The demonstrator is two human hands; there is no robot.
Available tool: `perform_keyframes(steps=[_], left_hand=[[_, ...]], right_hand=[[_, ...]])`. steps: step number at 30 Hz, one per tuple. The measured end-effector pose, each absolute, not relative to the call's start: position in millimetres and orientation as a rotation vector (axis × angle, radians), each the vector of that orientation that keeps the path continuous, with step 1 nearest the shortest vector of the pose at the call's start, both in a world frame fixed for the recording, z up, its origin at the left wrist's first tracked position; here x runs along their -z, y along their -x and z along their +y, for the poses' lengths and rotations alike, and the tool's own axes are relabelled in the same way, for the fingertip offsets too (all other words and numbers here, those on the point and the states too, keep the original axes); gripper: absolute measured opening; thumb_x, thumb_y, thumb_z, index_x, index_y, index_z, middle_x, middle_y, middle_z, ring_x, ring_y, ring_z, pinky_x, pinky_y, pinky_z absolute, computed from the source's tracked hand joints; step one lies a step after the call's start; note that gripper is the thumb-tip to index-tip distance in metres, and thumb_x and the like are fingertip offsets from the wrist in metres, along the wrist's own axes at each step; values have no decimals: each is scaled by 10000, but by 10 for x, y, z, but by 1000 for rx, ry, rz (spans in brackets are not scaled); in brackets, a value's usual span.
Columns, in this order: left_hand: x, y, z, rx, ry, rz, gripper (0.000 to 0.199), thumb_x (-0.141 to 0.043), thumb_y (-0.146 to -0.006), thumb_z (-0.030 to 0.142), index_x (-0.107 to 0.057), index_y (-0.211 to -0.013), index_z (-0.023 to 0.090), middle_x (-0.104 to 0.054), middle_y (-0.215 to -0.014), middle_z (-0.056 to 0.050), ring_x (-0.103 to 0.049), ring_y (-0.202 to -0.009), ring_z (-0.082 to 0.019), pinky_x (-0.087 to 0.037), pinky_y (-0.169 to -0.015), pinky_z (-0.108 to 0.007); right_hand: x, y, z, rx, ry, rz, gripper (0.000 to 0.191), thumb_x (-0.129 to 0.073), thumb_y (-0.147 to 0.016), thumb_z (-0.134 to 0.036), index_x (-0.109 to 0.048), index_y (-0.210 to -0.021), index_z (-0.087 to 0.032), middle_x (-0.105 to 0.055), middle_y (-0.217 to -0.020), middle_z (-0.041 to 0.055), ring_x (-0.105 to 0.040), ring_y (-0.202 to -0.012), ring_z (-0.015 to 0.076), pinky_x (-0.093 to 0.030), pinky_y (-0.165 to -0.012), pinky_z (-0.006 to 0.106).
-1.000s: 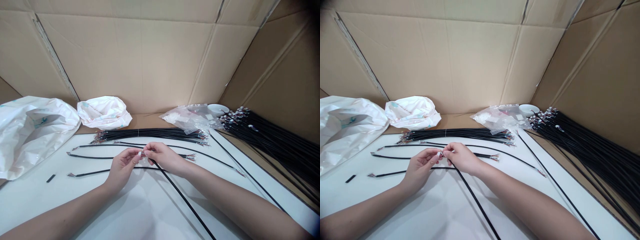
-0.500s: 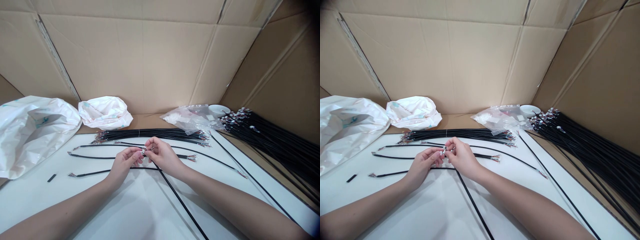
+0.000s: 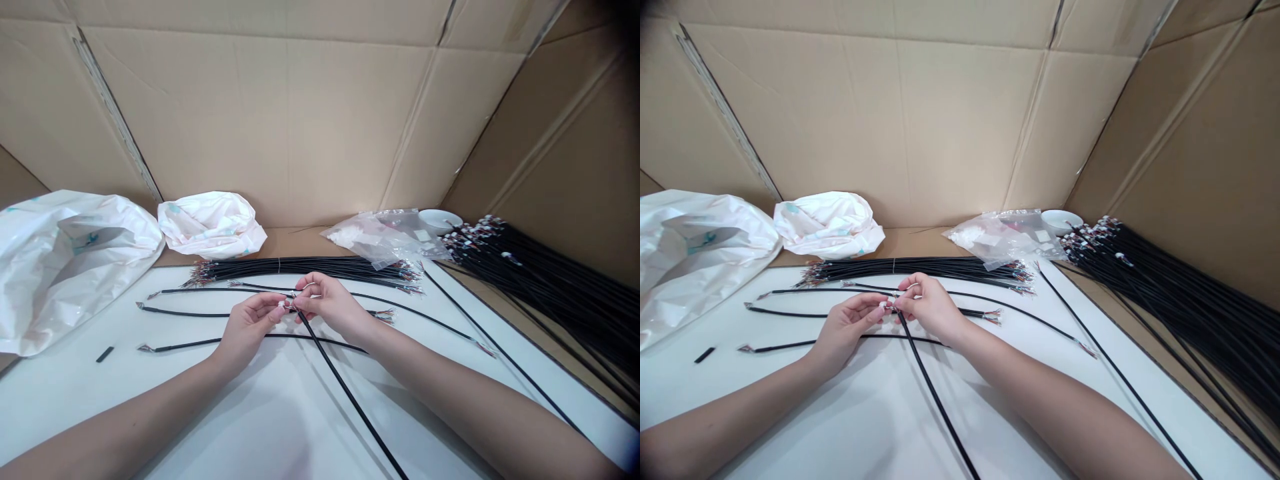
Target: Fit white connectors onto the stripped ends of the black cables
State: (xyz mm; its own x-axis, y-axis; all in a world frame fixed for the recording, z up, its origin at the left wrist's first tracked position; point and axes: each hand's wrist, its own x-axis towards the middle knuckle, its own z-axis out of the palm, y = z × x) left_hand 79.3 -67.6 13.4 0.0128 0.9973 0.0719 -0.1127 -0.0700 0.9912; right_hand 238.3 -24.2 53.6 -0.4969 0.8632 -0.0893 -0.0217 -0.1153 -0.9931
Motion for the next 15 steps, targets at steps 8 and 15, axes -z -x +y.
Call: perform_keyframes(steps=[8, 15], left_hand=[[-75, -746, -622, -1343, -1251, 1081, 155, -661, -727, 255, -632, -856, 174, -656, -867, -24, -605, -799, -121, -478, -711, -199], [-71, -739, -605, -1366, -1271, 1079, 158, -659, -732, 247, -621, -867, 176, -650, -872, -22, -600, -809, -117, -473, -717, -196]], right_hand=[[-500, -2415, -186, -1852, 920, -1381, 240, -636, -645, -152, -471, -820, -137, -600, -612, -15, -548, -556, 81, -417, -559, 209], [-469, -2428, -175, -1844, 954, -1339, 297, -666, -625, -181, -465, -840, -141, -626, -676, 19, -572, -620, 100, -431, -588, 219]])
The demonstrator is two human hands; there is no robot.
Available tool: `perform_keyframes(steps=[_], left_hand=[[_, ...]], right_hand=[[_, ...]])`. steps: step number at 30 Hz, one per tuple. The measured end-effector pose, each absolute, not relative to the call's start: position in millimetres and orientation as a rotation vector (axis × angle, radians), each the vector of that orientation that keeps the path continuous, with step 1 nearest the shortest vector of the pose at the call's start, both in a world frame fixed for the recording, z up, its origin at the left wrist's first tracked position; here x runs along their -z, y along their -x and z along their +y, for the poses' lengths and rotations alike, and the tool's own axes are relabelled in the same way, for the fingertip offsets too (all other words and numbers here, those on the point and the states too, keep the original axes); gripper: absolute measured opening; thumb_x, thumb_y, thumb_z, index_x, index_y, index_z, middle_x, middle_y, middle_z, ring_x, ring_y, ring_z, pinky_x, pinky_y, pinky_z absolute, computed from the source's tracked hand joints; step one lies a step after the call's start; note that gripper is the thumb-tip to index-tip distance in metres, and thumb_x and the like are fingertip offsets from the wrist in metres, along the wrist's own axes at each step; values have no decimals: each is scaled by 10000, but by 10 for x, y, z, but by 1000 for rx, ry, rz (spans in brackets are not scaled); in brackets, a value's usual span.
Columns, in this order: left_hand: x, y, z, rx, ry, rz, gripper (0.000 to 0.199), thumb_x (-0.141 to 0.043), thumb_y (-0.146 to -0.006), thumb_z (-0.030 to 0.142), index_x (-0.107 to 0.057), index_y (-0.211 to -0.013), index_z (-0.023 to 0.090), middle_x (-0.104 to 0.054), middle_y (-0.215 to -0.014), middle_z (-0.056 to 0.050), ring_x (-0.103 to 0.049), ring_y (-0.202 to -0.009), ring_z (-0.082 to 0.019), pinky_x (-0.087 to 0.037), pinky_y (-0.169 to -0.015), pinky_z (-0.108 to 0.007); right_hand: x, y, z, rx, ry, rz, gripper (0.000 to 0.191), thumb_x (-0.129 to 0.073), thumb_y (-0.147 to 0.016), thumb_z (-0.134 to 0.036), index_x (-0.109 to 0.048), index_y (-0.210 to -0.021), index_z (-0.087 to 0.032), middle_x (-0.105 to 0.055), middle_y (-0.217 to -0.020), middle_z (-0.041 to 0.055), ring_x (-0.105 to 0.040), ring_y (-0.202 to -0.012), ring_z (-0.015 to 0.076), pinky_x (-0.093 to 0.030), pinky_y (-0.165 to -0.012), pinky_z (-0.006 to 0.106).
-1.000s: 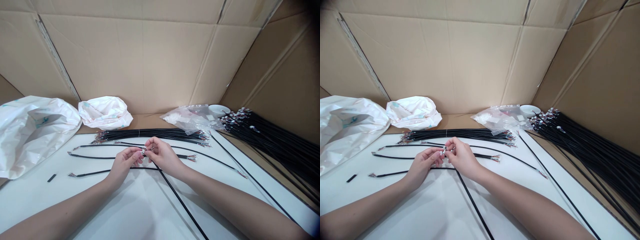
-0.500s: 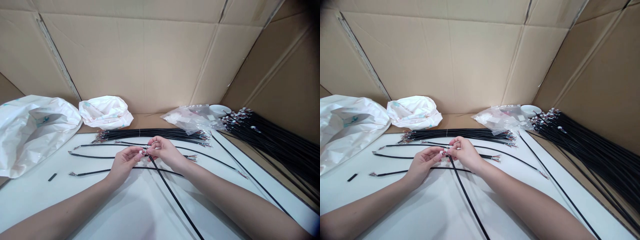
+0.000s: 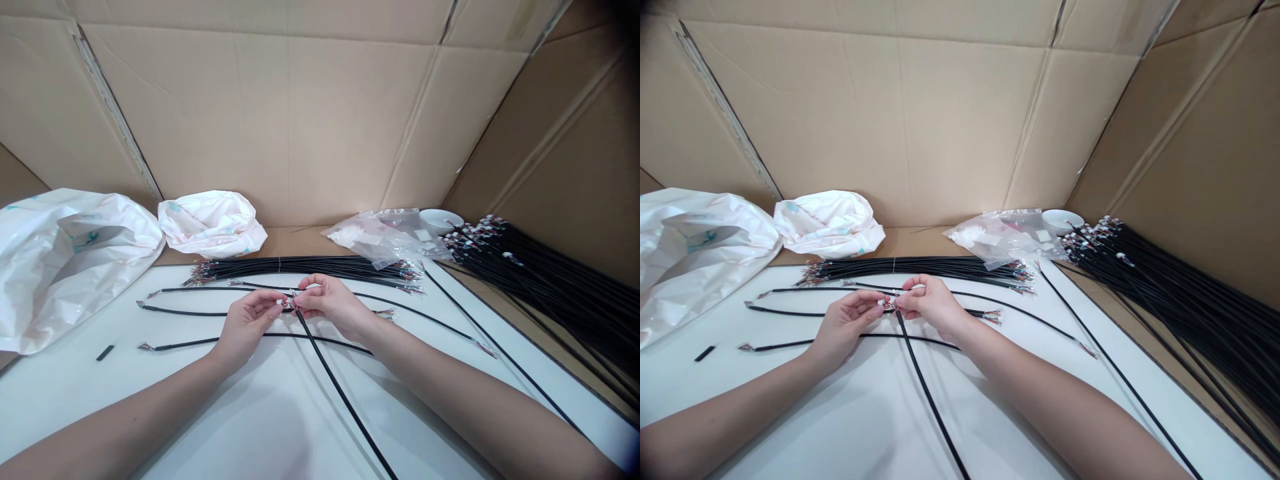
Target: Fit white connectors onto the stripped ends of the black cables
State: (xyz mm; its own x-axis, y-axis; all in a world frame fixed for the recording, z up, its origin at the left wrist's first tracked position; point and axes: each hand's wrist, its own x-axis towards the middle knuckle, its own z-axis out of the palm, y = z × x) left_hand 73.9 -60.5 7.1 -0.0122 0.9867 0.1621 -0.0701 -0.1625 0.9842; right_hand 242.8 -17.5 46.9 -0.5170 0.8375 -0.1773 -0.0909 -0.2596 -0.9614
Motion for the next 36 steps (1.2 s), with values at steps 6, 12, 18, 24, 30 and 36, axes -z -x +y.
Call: perform_keyframes(steps=[6, 12, 18, 24, 30, 36], left_hand=[[-60, -743, -625, -1354, -1317, 1116, 167, -641, -748, 267, -610, -889, 182, -641, -881, -25, -599, -830, -127, -471, -723, -203], [-79, -754, -669, -1306, -1527, 1162, 250, -550, -816, 298, -570, -1055, 230, -600, -1027, -40, -575, -927, -151, -459, -820, -268], [-108, -757, -688, -1238, -1712, 1249, 314, -469, -858, 311, -532, -1163, 274, -542, -1130, -49, -537, -979, -164, -454, -801, -279], [-158, -756, -697, -1223, -1935, 1221, 286, -423, -880, 241, -562, -1127, 282, -558, -1015, -38, -513, -930, -146, -416, -810, -276], [-187, -772, -713, -1240, -1906, 1278, 217, -429, -872, 258, -595, -1010, 233, -565, -988, -52, -518, -913, -160, -418, -754, -258], [-201, -781, -722, -1248, -1860, 1302, 202, -443, -862, 267, -589, -994, 219, -577, -995, -52, -531, -921, -164, -426, -763, -256]], right_hand=[[-470, -2397, -186, -1763, 964, -1349, 333, -656, -623, -171, -429, -867, -154, -609, -660, 1, -566, -622, 101, -432, -577, 217], [-424, -2337, -220, -1637, 865, -1434, 311, -629, -620, -161, -389, -817, -179, -523, -643, -54, -519, -560, 81, -403, -514, 201], [-404, -2344, -245, -1580, 853, -1528, 281, -610, -637, -161, -397, -819, -176, -540, -662, -40, -521, -584, 82, -408, -557, 210], [-403, -2345, -247, -1527, 912, -1571, 285, -598, -619, -133, -398, -816, -182, -579, -675, -25, -537, -592, 96, -408, -555, 211], [-363, -2345, -247, -1425, 858, -1631, 120, -557, -673, -186, -455, -734, -175, -536, -662, -22, -531, -605, 99, -399, -535, 201], [-365, -2343, -266, -1322, 950, -1688, 68, -552, -675, -201, -558, -729, -160, -579, -694, 5, -555, -652, 118, -428, -595, 223]])
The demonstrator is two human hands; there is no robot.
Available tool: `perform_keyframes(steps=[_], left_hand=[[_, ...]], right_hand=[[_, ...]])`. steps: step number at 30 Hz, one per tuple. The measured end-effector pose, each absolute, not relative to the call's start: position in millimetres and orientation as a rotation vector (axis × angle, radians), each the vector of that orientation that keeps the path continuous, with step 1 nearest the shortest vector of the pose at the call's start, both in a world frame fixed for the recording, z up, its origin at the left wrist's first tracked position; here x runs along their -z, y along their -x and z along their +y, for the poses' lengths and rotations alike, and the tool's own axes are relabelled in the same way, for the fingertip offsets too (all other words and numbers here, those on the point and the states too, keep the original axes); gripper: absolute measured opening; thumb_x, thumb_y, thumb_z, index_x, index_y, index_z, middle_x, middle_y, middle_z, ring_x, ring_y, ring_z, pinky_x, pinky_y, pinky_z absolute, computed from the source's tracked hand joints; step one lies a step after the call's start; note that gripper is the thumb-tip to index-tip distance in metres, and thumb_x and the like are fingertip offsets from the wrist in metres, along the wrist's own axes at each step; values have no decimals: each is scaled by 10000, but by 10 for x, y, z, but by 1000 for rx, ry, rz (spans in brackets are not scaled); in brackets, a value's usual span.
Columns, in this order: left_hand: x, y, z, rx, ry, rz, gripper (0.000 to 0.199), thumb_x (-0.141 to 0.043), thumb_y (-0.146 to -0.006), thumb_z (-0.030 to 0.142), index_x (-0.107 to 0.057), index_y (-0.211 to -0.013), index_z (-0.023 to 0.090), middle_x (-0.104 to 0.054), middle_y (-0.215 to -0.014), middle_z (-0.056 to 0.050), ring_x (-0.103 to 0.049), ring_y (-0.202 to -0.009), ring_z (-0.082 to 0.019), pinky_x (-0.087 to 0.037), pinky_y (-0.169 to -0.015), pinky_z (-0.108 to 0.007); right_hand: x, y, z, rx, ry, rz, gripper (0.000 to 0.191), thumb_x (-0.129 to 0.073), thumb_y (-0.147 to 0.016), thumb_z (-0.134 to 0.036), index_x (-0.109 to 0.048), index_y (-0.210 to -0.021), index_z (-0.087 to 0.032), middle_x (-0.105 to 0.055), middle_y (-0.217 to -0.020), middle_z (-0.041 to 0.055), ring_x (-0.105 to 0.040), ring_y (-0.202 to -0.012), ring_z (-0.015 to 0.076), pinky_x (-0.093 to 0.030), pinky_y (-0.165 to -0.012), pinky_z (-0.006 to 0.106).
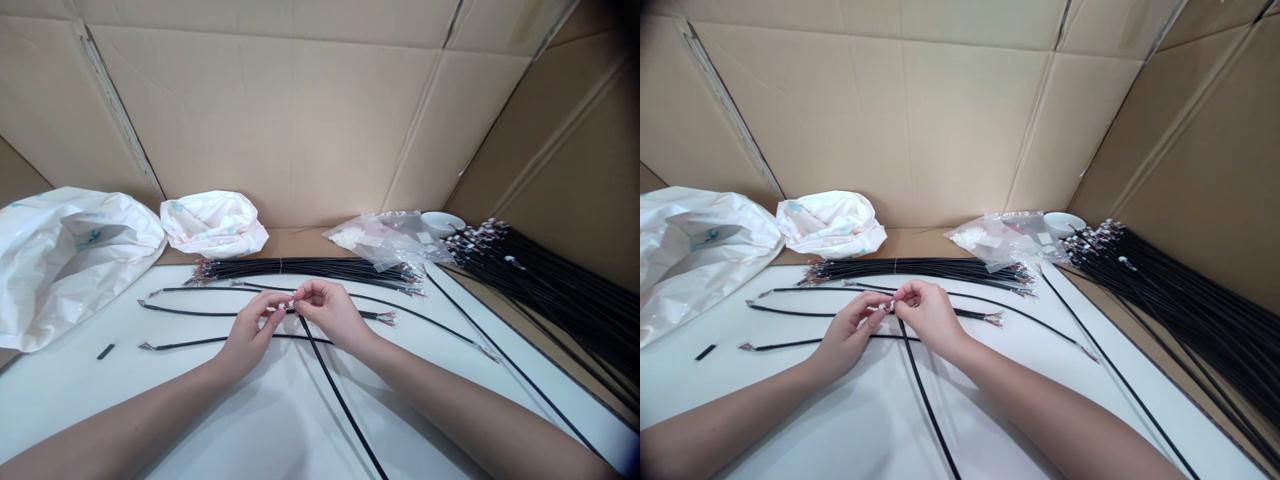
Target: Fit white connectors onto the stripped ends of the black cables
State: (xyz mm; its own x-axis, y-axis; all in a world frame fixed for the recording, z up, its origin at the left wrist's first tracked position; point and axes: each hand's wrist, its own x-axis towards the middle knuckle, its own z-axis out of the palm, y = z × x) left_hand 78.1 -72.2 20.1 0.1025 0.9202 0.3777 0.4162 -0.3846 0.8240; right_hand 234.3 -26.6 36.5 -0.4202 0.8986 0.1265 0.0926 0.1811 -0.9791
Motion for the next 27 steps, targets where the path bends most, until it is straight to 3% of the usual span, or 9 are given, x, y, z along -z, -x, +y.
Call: perform_keyframes(steps=[3, 11, 19, 27], left_hand=[[-197, -778, -721, -1261, -1851, 1327, 167, -461, -854, 270, -597, -930, 211, -587, -967, -43, -541, -902, -157, -429, -752, -249], [-149, -775, -698, -1348, -1634, 1284, 198, -533, -814, 289, -508, -992, 204, -568, -939, -35, -554, -884, -160, -452, -749, -275], [-164, -783, -705, -1361, -1658, 1292, 154, -545, -805, 269, -552, -936, 188, -585, -914, -44, -561, -860, -161, -452, -749, -273], [-146, -775, -693, -1359, -1666, 1246, 132, -541, -813, 267, -568, -923, 199, -587, -914, -29, -557, -849, -142, -446, -753, -249]], right_hand=[[-351, -2353, -262, -1326, 984, -1691, 95, -565, -676, -221, -595, -740, -157, -607, -703, 18, -570, -658, 133, -435, -602, 235], [-353, -2358, -260, -1359, 988, -1721, 166, -646, -659, -308, -627, -731, -160, -650, -737, 29, -592, -700, 153, -447, -644, 247], [-418, -2370, -266, -1237, 1105, -1793, 169, -651, -649, -322, -626, -691, -161, -637, -682, 31, -588, -665, 162, -439, -615, 264], [-478, -2346, -262, -1550, 947, -1522, 247, -660, -622, -234, -525, -811, -149, -588, -687, 2, -566, -660, 117, -432, -635, 241]])
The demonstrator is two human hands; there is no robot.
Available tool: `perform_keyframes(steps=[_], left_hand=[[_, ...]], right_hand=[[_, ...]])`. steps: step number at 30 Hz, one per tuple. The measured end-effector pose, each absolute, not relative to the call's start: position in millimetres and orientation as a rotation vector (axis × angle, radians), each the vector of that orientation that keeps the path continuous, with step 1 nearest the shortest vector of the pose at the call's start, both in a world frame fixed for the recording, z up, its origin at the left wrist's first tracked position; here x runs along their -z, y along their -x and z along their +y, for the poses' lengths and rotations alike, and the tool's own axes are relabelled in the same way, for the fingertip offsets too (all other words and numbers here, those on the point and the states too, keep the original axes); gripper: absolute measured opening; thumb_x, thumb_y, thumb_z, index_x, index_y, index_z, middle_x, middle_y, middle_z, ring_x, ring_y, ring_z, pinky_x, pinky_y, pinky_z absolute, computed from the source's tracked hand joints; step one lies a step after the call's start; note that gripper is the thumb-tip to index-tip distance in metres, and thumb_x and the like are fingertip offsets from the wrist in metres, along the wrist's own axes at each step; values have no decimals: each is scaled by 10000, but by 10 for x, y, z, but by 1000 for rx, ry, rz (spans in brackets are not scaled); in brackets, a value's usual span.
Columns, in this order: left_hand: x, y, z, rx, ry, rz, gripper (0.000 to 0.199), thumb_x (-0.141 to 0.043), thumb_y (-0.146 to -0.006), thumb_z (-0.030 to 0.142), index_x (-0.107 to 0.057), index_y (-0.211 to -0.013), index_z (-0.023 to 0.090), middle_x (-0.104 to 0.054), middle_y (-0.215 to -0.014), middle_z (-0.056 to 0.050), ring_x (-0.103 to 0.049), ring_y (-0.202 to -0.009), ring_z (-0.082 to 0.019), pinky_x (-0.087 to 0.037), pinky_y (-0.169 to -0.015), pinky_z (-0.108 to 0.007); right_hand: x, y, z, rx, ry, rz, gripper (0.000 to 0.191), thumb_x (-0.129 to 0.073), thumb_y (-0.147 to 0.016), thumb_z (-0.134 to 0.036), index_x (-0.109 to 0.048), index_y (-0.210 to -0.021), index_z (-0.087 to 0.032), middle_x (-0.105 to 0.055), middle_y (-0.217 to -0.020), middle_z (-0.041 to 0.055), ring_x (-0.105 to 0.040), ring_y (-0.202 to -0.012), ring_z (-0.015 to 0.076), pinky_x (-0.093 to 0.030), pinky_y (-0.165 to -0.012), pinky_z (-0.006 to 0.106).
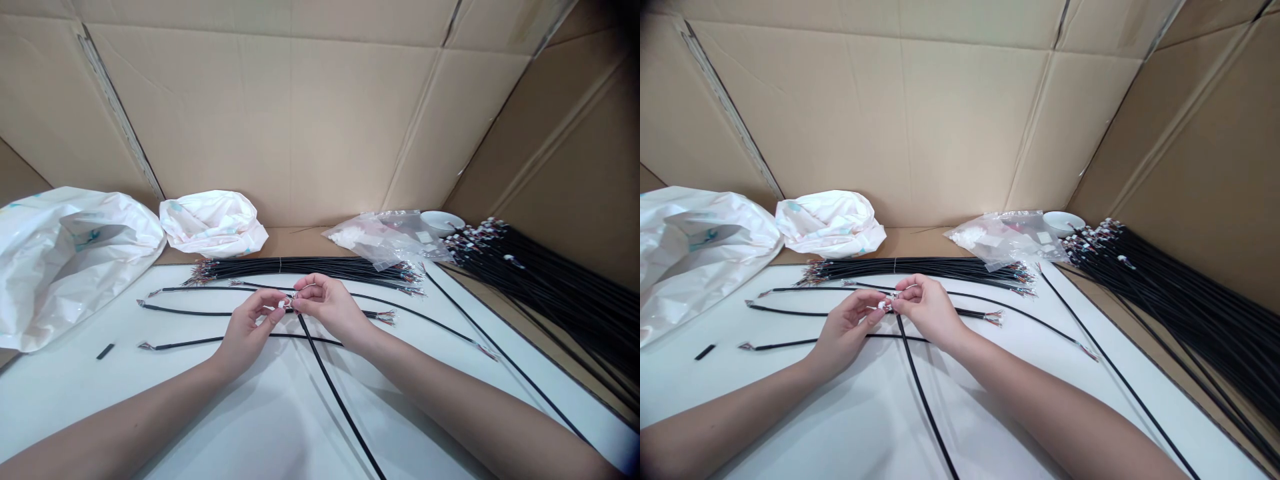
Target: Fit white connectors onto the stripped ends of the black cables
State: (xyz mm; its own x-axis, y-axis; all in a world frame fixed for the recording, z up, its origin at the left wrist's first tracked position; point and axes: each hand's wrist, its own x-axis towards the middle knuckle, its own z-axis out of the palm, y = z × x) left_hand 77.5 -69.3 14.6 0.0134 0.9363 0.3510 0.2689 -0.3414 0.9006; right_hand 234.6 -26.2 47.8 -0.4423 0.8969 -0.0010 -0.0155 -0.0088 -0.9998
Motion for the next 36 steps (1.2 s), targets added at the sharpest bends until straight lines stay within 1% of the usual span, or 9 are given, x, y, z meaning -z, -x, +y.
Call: perform_keyframes(steps=[7, 10, 14, 17, 20, 24, 27, 33, 36], left_hand=[[-145, -780, -705, -1311, -1591, 1220, 195, -556, -797, 291, -568, -969, 198, -597, -940, -47, -568, -841, -161, -461, -730, -275], [-149, -784, -711, -1288, -1544, 1205, 226, -563, -791, 308, -556, -983, 191, -593, -966, -59, -569, -852, -169, -466, -728, -284], [-158, -789, -708, -1296, -1435, 1163, 204, -580, -782, 329, -561, -918, 177, -606, -912, -49, -570, -840, -158, -460, -745, -270], [-170, -791, -699, -1310, -1331, 1113, 175, -601, -769, 327, -573, -852, 175, -614, -808, -19, -567, -750, -124, -456, -675, -222], [-172, -787, -684, -1301, -1258, 1079, 173, -625, -751, 318, -579, -830, 170, -619, -757, -6, -559, -689, -104, -449, -622, -199], [-144, -775, -659, -1267, -1212, 1032, 185, -629, -750, 311, -570, -852, 169, -638, -785, -21, -593, -745, -132, -464, -648, -228], [-132, -773, -645, -1279, -1169, 999, 180, -646, -735, 292, -573, -847, 172, -637, -782, -15, -596, -737, -128, -475, -660, -235], [-146, -781, -638, -1273, -1116, 958, 163, -652, -738, 253, -575, -854, 168, -639, -859, -20, -592, -756, -108, -483, -674, -211], [-137, -778, -633, -1279, -1118, 957, 156, -647, -746, 245, -576, -863, 170, -634, -880, -18, -588, -787, -103, -477, -691, -195]], right_hand=[[-428, -2356, -264, -1442, 932, -1659, 278, -575, -688, -210, -558, -959, -156, -571, -759, 9, -538, -646, 106, -408, -585, 221], [-398, -2357, -260, -1420, 925, -1721, 231, -532, -717, -217, -600, -930, -157, -610, -817, 33, -552, -679, 117, -417, -598, 224], [-394, -2361, -287, -1280, 959, -1822, 202, -523, -731, -230, -622, -894, -161, -625, -773, 34, -555, -657, 126, -416, -575, 225], [-418, -2365, -309, -1237, 951, -1872, 178, -531, -739, -243, -627, -863, -159, -626, -750, 37, -561, -652, 130, -417, -560, 223], [-452, -2366, -301, -1336, 940, -1820, 178, -562, -731, -272, -617, -843, -144, -630, -741, 43, -578, -663, 136, -447, -594, 235], [-476, -2364, -265, -1460, 927, -1718, 189, -612, -698, -296, -585, -778, -126, -609, -683, 34, -577, -615, 123, -468, -593, 242], [-451, -2361, -249, -1446, 909, -1724, 180, -599, -715, -303, -546, -769, -140, -610, -704, 35, -589, -639, 129, -472, -605, 247], [-382, -2377, -254, -1211, 951, -1815, 116, -508, -776, -247, -474, -873, -194, -577, -672, -13, -570, -611, 118, -432, -563, 226], [-387, -2390, -258, -1128, 918, -1891, 52, -466, -793, -220, -491, -833, -197, -570, -693, -18, -552, -625, 104, -416, -580, 216]])
